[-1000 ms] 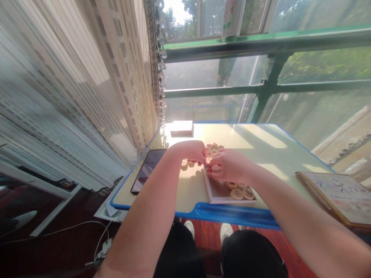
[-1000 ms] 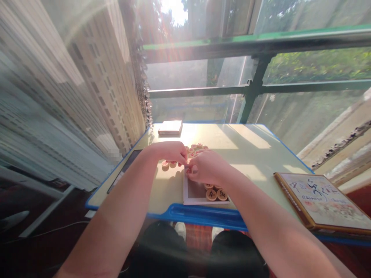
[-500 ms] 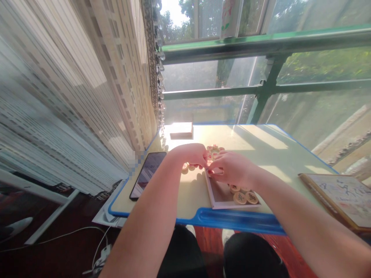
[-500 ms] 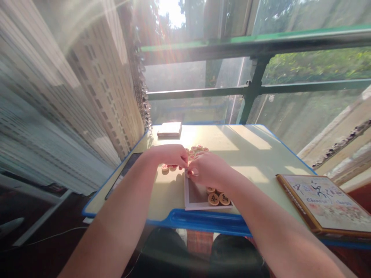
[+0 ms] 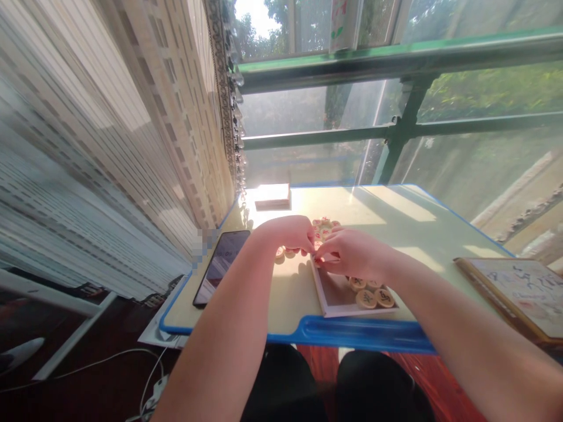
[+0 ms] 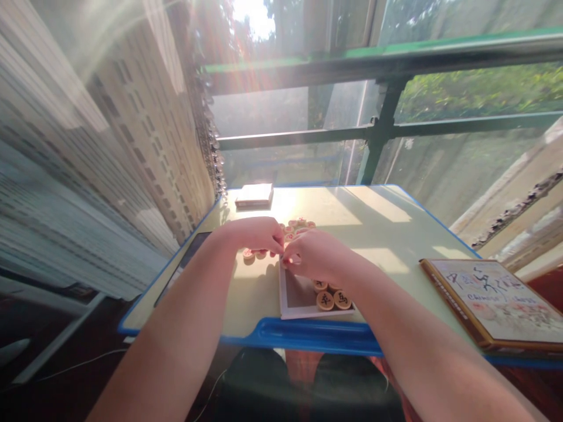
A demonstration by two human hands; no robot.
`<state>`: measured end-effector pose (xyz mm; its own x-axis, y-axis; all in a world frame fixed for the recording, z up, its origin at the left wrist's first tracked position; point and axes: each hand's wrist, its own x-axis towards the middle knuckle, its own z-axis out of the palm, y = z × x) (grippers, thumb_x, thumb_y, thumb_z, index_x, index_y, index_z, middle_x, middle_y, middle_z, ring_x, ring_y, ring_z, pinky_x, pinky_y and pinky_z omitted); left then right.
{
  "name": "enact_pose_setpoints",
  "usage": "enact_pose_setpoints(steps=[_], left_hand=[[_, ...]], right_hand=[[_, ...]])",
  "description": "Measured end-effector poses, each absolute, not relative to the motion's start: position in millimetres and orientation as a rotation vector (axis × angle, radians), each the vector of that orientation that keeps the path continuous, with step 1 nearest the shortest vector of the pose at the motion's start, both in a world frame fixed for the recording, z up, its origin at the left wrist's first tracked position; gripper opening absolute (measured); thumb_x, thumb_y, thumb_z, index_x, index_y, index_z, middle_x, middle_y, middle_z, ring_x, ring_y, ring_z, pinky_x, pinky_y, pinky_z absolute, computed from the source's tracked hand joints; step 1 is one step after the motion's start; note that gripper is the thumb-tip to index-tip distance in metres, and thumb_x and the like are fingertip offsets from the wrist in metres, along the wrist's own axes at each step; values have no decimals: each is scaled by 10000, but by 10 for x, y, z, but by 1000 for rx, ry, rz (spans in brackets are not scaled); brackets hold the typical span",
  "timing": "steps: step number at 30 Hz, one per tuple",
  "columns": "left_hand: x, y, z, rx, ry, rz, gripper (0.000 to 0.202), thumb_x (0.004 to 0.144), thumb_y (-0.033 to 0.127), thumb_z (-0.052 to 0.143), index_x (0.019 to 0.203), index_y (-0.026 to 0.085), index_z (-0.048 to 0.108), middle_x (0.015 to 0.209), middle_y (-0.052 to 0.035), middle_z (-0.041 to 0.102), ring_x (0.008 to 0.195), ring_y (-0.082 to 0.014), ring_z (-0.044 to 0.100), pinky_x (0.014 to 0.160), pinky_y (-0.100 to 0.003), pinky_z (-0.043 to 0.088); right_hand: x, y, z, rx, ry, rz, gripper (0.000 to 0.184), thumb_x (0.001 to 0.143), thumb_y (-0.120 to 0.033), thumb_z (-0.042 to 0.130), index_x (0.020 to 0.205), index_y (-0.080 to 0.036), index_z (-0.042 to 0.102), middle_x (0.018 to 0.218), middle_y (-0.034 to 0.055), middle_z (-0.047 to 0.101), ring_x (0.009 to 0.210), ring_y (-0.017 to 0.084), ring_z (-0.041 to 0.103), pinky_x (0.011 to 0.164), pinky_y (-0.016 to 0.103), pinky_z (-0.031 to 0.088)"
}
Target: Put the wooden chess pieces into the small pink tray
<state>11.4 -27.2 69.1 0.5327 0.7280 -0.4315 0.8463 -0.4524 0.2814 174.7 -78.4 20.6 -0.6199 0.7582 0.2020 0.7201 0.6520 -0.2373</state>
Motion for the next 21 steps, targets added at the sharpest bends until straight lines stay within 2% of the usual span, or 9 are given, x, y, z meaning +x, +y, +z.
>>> enact_pose_setpoints(steps=[4, 9, 13, 17, 19, 21], left_hand=[[126, -258, 688, 2445, 1355, -102, 175, 693, 232, 544, 678, 136, 689, 599, -43, 634, 467, -106, 501, 466, -232, 375], [158, -181, 615, 2604, 1573, 224, 192, 697, 164, 518, 684, 139, 708, 593, -48, 638, 518, -130, 526, 499, -245, 375], [198, -109, 511, 2631, 1575, 376, 250, 715, 123, 513, 846, 178, 719, 758, -40, 693, 669, -145, 600, 632, -244, 457], [230, -50, 383, 2702, 1509, 408, 341, 730, 74, 503, 976, 215, 693, 967, -30, 696, 847, -156, 620, 773, -256, 489], [241, -45, 350, 2721, 1534, 437, 386, 722, 68, 520, 1053, 207, 662, 1092, -41, 665, 966, -171, 600, 847, -263, 479], [251, -64, 355, 2703, 1607, 421, 405, 711, 76, 545, 1093, 171, 641, 1120, -75, 652, 1005, -195, 591, 871, -281, 474]], right_hand=[[1796, -787, 283, -1226, -2454, 241, 187, 769, -293, 569, 810, -243, 745, 686, 25, 667, 666, 152, 551, 588, 258, 363], [1899, -664, 283, -1464, -2221, 66, 231, 768, -279, 511, 749, -223, 735, 587, 24, 596, 652, 161, 530, 578, 261, 353], [1998, -524, 191, -1593, -2121, 25, 258, 767, -335, 497, 751, -220, 728, 648, 35, 630, 664, 169, 534, 569, 268, 348], [2058, -431, 101, -1602, -2033, 82, 261, 763, -313, 481, 734, -208, 718, 695, 27, 669, 634, 152, 538, 580, 264, 363], [2068, -396, 61, -1576, -1971, 116, 259, 757, -308, 480, 743, -202, 716, 687, 21, 669, 632, 151, 543, 594, 263, 375], [2072, -361, 22, -1540, -1932, 165, 269, 754, -310, 479, 784, -189, 718, 683, 21, 662, 637, 153, 548, 611, 266, 390]])
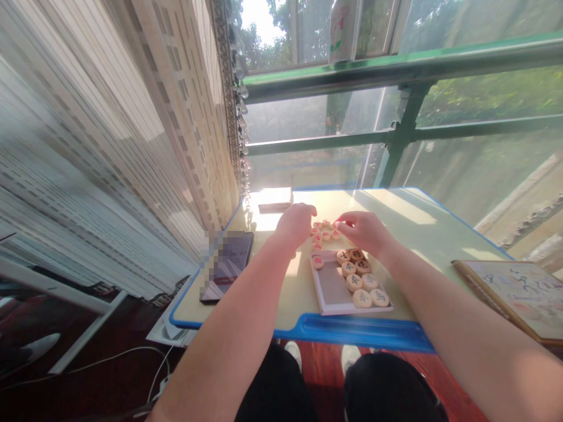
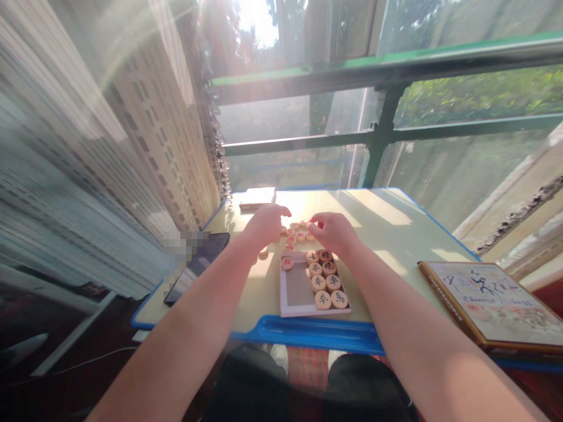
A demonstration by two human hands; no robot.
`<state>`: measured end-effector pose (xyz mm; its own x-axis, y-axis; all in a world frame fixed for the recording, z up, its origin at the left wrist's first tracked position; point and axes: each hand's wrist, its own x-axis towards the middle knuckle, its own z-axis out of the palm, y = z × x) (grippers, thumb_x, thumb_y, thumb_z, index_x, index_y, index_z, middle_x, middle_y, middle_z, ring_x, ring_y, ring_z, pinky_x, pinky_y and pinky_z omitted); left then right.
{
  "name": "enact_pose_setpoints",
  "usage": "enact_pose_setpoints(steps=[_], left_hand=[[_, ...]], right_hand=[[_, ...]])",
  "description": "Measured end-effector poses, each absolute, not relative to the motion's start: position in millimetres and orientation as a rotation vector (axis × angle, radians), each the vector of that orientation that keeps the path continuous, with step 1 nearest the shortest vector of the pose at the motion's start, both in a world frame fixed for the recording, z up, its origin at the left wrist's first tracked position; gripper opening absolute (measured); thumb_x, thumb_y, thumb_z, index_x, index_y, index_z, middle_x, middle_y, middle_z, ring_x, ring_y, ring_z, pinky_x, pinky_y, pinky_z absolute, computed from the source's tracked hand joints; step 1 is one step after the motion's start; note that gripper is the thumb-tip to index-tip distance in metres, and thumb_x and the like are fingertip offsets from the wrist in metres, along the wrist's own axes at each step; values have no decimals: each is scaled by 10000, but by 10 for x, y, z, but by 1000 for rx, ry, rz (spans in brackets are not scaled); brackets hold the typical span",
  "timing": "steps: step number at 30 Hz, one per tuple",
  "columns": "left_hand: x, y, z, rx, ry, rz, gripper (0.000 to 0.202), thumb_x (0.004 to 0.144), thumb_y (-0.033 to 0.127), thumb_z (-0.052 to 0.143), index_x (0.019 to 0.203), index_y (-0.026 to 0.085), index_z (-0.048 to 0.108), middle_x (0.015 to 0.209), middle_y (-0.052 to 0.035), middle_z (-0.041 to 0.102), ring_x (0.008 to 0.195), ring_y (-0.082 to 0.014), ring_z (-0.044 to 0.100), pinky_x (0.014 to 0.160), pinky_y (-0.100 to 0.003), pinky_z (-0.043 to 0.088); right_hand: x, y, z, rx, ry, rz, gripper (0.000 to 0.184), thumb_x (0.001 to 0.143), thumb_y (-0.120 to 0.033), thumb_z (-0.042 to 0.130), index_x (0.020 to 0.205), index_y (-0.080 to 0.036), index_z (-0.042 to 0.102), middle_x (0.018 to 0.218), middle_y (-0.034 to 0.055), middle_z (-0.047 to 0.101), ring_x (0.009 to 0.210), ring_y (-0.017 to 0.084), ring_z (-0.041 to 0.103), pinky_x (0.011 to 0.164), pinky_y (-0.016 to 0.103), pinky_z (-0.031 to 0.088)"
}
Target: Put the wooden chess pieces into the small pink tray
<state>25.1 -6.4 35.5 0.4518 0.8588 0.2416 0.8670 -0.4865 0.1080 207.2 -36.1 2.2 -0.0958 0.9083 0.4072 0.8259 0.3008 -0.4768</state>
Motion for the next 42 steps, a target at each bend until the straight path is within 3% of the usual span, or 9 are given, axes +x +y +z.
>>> enact_pose_setpoints(steps=[3, 6, 12, 18, 26, 32, 42], left_hand=[[266, -115, 406, -2587, -1700, -260, 371, 693, 68, 559, 1040, 139, 668, 1017, -107, 678, 940, -223, 618, 834, -309, 487], [280, -148, 433, -2585, -1720, -197, 357, 698, 71, 547, 1011, 174, 684, 987, -84, 685, 917, -210, 623, 818, -293, 486], [327, -161, 397, -2615, -1702, -169, 228, 756, 237, 548, 912, 190, 707, 900, -78, 691, 825, -211, 634, 731, -301, 504], [363, -183, 442, -2569, -1755, 51, 287, 695, 100, 562, 923, 179, 718, 900, -94, 695, 814, -215, 642, 738, -310, 500], [350, -197, 414, -2557, -1609, -21, 277, 759, 130, 507, 928, 190, 718, 895, -109, 686, 914, -241, 609, 794, -347, 488], [373, -163, 361, -2526, -1639, -28, 267, 781, 228, 500, 911, 137, 713, 888, -138, 675, 924, -264, 585, 762, -344, 497], [332, -137, 396, -2676, -1714, -127, 250, 743, 260, 548, 905, 189, 725, 802, -67, 700, 778, -189, 619, 698, -273, 484]], right_hand=[[2091, -308, -34, -1471, -1915, 218, 285, 742, -304, 482, 833, -176, 720, 715, 27, 658, 688, 161, 560, 667, 279, 415], [2135, -260, -79, -1460, -1785, 291, 299, 732, -327, 486, 846, -181, 721, 752, 31, 665, 709, 168, 563, 661, 287, 434], [2204, -178, -152, -1555, -1694, 360, 333, 722, -322, 491, 895, -157, 722, 782, 39, 669, 668, 160, 555, 657, 291, 444], [2162, -153, -156, -1529, -1909, 271, 300, 734, -324, 501, 873, -178, 723, 753, 31, 638, 709, 165, 549, 693, 296, 421], [2143, -232, -84, -1426, -1972, 192, 253, 735, -304, 516, 794, -188, 734, 773, 44, 658, 796, 188, 558, 784, 318, 413], [2108, -348, 24, -1354, -2124, 158, 201, 716, -297, 562, 733, -206, 741, 690, 37, 618, 767, 185, 545, 743, 299, 426], [1964, -577, 143, -1252, -2371, 359, 170, 691, -266, 577, 609, -188, 704, 658, 20, 614, 657, 143, 520, 607, 256, 393]])
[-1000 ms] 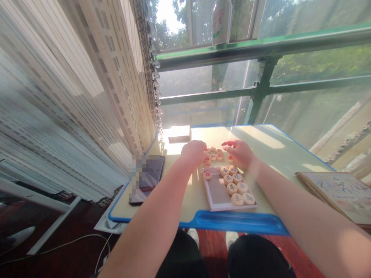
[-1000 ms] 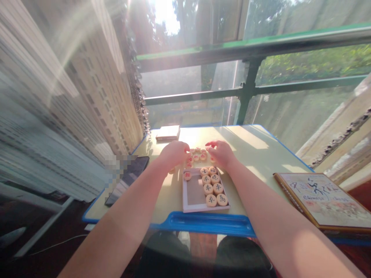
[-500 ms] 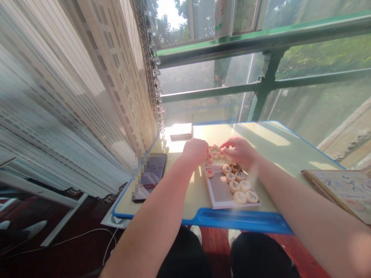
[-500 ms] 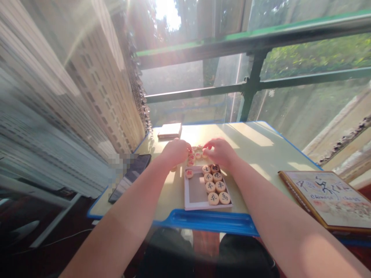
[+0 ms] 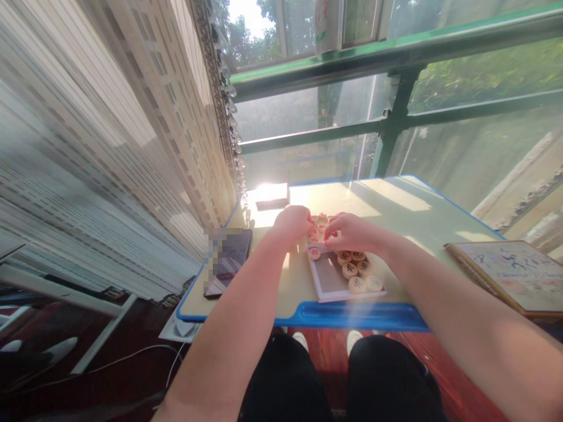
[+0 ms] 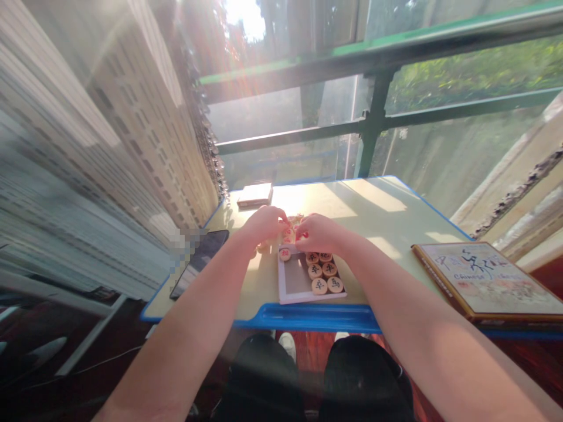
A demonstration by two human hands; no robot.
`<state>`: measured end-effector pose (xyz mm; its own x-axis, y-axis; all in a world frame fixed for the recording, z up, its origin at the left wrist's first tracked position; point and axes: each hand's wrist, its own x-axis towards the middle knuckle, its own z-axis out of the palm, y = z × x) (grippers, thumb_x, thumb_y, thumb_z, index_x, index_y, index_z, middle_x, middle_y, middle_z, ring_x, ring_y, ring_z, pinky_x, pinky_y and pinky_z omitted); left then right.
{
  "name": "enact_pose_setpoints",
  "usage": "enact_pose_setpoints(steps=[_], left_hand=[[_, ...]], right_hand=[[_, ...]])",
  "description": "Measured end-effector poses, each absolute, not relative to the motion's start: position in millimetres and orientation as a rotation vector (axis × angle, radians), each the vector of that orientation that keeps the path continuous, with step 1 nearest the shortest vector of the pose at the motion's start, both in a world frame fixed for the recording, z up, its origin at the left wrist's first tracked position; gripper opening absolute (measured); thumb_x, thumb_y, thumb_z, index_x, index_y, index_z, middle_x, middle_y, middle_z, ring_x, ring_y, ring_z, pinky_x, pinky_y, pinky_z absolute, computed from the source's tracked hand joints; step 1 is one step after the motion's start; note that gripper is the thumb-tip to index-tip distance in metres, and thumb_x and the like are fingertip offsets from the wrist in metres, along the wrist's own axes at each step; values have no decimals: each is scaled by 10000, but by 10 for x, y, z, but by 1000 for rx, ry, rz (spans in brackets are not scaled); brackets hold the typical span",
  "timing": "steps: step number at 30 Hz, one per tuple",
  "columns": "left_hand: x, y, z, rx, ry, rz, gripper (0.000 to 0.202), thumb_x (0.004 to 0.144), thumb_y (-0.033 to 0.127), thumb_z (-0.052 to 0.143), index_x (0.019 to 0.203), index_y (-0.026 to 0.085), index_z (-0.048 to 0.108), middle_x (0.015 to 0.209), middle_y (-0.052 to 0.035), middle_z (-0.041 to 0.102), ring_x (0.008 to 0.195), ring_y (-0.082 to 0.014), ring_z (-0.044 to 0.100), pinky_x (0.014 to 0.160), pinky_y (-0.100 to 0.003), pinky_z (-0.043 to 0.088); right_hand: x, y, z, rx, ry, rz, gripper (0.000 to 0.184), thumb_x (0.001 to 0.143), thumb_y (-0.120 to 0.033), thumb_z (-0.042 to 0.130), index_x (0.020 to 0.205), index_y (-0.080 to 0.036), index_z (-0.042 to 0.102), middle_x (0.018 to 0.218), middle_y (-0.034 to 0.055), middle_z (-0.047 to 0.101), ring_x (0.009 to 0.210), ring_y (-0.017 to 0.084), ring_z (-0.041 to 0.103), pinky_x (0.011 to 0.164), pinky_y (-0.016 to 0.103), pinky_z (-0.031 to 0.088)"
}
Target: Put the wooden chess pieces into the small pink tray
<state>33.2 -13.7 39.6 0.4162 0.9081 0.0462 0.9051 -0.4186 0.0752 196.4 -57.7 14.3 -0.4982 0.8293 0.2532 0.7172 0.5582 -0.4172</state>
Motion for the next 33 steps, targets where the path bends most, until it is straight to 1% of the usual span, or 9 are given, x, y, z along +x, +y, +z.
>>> enact_pose_setpoints(steps=[3, 5, 9, 16, 20, 23, 27, 30, 33], left_hand=[[309, -130, 384, 2613, 1658, 211, 244, 731, 279, 580, 919, 183, 703, 910, -66, 697, 844, -186, 615, 738, -259, 477], [302, -134, 387, 2582, 1655, 271, 226, 745, 276, 569, 914, 183, 687, 954, -57, 688, 846, -174, 611, 736, -251, 471], [301, -135, 412, 2487, 1630, 381, 217, 779, 327, 542, 892, 179, 653, 863, -35, 678, 696, -143, 598, 634, -243, 454], [304, -142, 430, 2491, 1602, 467, 194, 762, 324, 558, 839, 164, 636, 829, -31, 660, 657, -129, 573, 625, -243, 426], [312, -173, 431, 2459, 1623, 449, 195, 762, 314, 545, 862, 169, 629, 849, -38, 658, 696, -145, 587, 617, -247, 427], [315, -174, 420, 2520, 1628, 445, 164, 746, 260, 536, 857, 178, 624, 876, -38, 661, 763, -160, 594, 654, -253, 438], [312, -164, 405, 2581, 1624, 441, 157, 739, 264, 539, 842, 181, 623, 869, -33, 665, 791, -166, 593, 696, -260, 446], [311, -180, 418, 2546, 1623, 450, 161, 730, 253, 535, 838, 177, 628, 826, -33, 661, 730, -154, 588, 645, -252, 435], [313, -197, 441, 2472, 1595, 449, 151, 710, 235, 538, 801, 166, 636, 726, -30, 640, 615, -138, 567, 570, -246, 408]], right_hand=[[1964, -580, 140, -1253, -2363, 357, 171, 692, -262, 572, 602, -188, 697, 648, 14, 619, 634, 134, 512, 579, 247, 384], [1979, -563, 131, -1298, -2335, 395, 156, 682, -243, 567, 633, -191, 706, 665, 8, 630, 622, 127, 516, 560, 239, 383], [2031, -501, 115, -1387, -2278, 456, 159, 684, -252, 567, 686, -203, 719, 688, -2, 650, 634, 128, 543, 564, 230, 402], [2029, -486, 129, -1417, -2308, 465, 200, 694, -222, 526, 720, -200, 724, 724, 11, 670, 674, 144, 568, 596, 238, 419], [1993, -505, 129, -1396, -2349, 429, 199, 701, -210, 508, 727, -199, 705, 731, 8, 663, 674, 140, 566, 599, 235, 418], [1973, -507, 124, -1337, -2394, 431, 207, 713, -190, 490, 748, -200, 693, 769, 13, 663, 715, 143, 573, 646, 239, 426], [1954, -511, 134, -1307, -2412, 455, 205, 722, -174, 476, 743, -197, 679, 802, 19, 655, 743, 147, 575, 683, 247, 426], [1950, -506, 147, -1352, -2390, 467, 198, 714, -175, 487, 747, -201, 680, 809, 20, 647, 746, 151, 569, 675, 247, 422], [1958, -485, 151, -1402, -2359, 490, 206, 703, -170, 487, 742, -206, 685, 810, 18, 641, 751, 154, 566, 671, 247, 420]])
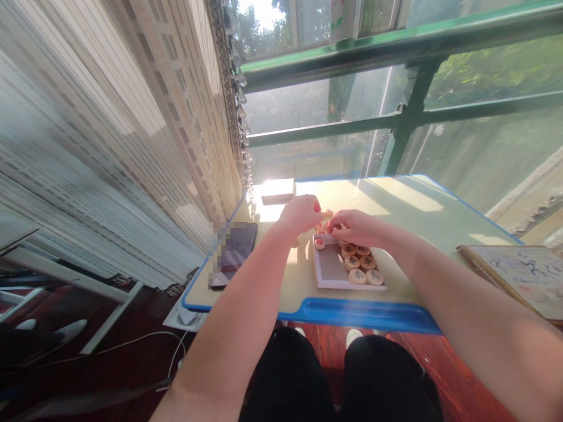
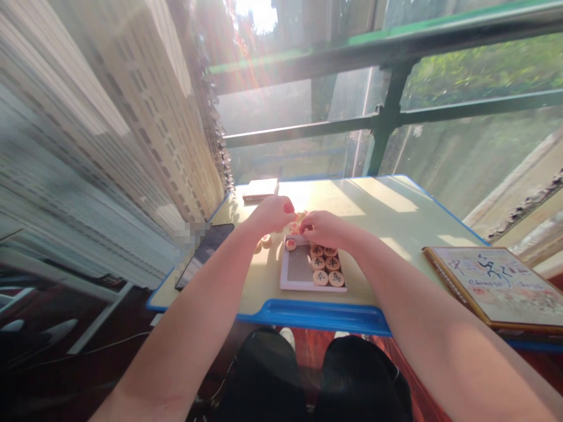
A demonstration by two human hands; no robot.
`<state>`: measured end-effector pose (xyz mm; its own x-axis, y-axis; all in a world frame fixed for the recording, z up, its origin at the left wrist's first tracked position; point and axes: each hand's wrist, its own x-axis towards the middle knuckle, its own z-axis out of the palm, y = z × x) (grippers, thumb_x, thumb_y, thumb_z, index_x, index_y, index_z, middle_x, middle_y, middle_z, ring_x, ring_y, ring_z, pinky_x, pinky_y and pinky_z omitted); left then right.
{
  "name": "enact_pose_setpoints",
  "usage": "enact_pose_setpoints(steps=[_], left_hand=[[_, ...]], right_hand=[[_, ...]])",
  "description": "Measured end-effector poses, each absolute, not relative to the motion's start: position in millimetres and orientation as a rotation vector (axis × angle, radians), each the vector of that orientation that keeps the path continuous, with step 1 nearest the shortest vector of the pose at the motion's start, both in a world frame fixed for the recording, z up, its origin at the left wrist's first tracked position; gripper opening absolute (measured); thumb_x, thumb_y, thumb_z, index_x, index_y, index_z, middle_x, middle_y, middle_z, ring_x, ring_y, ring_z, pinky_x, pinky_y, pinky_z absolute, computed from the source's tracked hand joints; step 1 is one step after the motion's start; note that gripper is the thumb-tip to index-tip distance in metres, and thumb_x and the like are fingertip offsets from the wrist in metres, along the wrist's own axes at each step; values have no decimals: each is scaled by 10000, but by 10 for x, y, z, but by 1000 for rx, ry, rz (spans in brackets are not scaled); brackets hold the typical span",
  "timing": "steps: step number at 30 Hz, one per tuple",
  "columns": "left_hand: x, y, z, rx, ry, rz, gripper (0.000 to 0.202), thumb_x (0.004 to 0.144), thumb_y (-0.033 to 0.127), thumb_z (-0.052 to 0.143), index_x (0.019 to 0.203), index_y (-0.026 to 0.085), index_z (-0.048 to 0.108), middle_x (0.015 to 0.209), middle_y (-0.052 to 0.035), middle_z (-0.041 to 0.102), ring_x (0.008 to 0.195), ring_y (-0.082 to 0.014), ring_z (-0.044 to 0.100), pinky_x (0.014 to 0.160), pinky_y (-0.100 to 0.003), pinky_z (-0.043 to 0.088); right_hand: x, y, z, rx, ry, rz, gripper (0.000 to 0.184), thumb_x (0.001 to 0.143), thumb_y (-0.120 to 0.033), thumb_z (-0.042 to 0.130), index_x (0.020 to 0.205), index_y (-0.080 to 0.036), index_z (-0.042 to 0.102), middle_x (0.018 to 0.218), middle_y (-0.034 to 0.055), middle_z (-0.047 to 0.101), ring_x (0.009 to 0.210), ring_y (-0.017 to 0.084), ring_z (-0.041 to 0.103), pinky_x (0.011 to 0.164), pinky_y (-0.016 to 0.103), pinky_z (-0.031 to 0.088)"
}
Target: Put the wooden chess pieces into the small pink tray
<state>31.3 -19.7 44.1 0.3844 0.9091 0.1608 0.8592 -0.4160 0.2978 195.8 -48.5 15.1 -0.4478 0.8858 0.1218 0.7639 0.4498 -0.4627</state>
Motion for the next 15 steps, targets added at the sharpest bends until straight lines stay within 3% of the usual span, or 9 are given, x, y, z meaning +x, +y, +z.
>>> enact_pose_setpoints(steps=[8, 15], left_hand=[[269, -120, 474, 2151, 1520, 461, 162, 672, 232, 529, 725, 135, 648, 558, -7, 526, 490, -109, 460, 447, -231, 330], [240, -146, 493, 2020, 1370, 452, 164, 653, 262, 560, 704, 149, 666, 578, 2, 514, 471, -85, 392, 413, -221, 297]], right_hand=[[2012, -403, 106, -1423, -2321, 477, 218, 708, -191, 486, 758, -207, 698, 842, 28, 635, 775, 164, 568, 686, 257, 432], [2019, -411, 110, -1381, -2325, 499, 229, 712, -180, 486, 786, -217, 700, 875, 29, 633, 796, 162, 578, 724, 260, 445]])
